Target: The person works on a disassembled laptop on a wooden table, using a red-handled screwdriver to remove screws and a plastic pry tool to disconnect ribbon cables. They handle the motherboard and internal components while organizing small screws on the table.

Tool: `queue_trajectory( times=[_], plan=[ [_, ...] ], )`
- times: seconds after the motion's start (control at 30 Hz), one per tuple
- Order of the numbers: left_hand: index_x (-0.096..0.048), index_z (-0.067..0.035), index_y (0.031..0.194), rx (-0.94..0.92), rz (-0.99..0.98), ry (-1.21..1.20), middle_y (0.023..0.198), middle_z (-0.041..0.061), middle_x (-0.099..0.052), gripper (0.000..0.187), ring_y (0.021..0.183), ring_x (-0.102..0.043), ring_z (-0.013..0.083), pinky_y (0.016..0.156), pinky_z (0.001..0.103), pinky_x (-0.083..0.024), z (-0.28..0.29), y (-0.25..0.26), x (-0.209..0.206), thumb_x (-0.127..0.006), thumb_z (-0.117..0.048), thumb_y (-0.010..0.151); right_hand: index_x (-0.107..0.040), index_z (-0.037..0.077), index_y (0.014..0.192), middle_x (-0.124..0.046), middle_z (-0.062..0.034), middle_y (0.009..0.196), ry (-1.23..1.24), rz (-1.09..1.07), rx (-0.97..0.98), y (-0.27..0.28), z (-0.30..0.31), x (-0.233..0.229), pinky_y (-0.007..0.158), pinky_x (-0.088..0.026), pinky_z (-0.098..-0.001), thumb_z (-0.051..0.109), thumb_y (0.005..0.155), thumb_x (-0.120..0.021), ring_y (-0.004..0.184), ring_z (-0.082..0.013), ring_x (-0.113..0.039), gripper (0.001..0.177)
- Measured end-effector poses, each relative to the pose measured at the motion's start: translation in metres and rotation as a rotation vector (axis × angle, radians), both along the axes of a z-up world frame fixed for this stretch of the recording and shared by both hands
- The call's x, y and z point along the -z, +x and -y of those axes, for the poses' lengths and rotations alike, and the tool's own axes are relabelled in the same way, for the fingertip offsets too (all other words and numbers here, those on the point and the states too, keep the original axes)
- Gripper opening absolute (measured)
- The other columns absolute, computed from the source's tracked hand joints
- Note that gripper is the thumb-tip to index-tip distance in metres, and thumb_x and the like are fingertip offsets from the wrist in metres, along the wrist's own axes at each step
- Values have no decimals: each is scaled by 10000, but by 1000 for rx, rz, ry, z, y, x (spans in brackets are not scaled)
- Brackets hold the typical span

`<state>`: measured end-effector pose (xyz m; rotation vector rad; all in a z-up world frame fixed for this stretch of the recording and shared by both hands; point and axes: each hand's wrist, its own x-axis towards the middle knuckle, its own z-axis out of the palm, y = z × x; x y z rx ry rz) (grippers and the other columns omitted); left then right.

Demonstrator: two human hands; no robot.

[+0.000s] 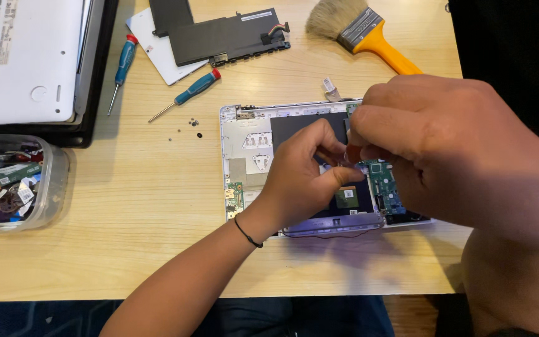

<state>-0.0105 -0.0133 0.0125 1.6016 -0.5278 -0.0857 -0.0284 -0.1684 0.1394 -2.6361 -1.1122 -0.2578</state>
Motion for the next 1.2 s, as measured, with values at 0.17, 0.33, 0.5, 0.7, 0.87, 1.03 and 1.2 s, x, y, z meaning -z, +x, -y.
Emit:
queue_trajectory(
  times=[0.17,0.33,0.5,0.7,0.87,1.03,1.2],
  plan=[
    [-524,-163,852,112,109,224,806,-30,-606,261,719,-549,131,625,283,-433,-12,12,-5,-737,-231,719,-533,174,784,-507,-10,708,-238,-10,188,-2,1,16,455,-359,-425,158,854,-518,652,-259,-532,74],
    [-592,-221,1019,-46,450,656,1078,-10,-616,338,1069,-524,249,852,448,-359,-15,13,9,-722,-324,724,-586,319,865,-598,84,784,-453,-24,420,2,23,17,546,-411,-402,445,871,-570,770,-180,-610,127],
    [-474,-273,1332,-81,410,993,1481,144,-299,714,1407,-170,411,1043,693,-154,-14,9,7,-756,-481,710,-495,-154,1283,-526,-256,1110,364,-131,436,21,123,84,822,-435,-344,7,1078,-608,926,-300,-552,284],
    [-381,-287,1397,7,333,1017,1527,144,-209,777,1424,-30,437,1031,755,-36,-16,9,-1,-753,-454,735,-475,-140,1295,-514,-260,1139,390,-137,468,26,104,92,862,-455,-338,-20,1060,-645,977,-307,-536,314],
    [-325,-354,1428,-66,436,1058,1549,136,-148,752,1424,4,448,1040,751,-21,-15,3,10,-651,-500,767,-542,-168,1288,-543,-283,1185,337,-79,398,18,71,65,908,-455,-351,-59,1071,-659,1020,-319,-561,270],
    [-248,-405,1472,-132,561,1128,1574,122,-21,836,1424,75,447,1053,752,-21,-14,2,11,-658,-638,782,-731,-69,1098,-604,-171,817,141,83,400,25,45,48,671,-370,-349,51,1009,-770,722,-247,-501,155],
    [-313,-378,1428,-125,514,1073,1558,132,-161,761,1431,-8,438,1052,740,-6,-11,-1,15,-641,-505,754,-767,35,1119,-640,-104,885,-90,223,468,30,36,46,673,-421,-347,66,937,-783,818,-256,-595,186]
  ],
)
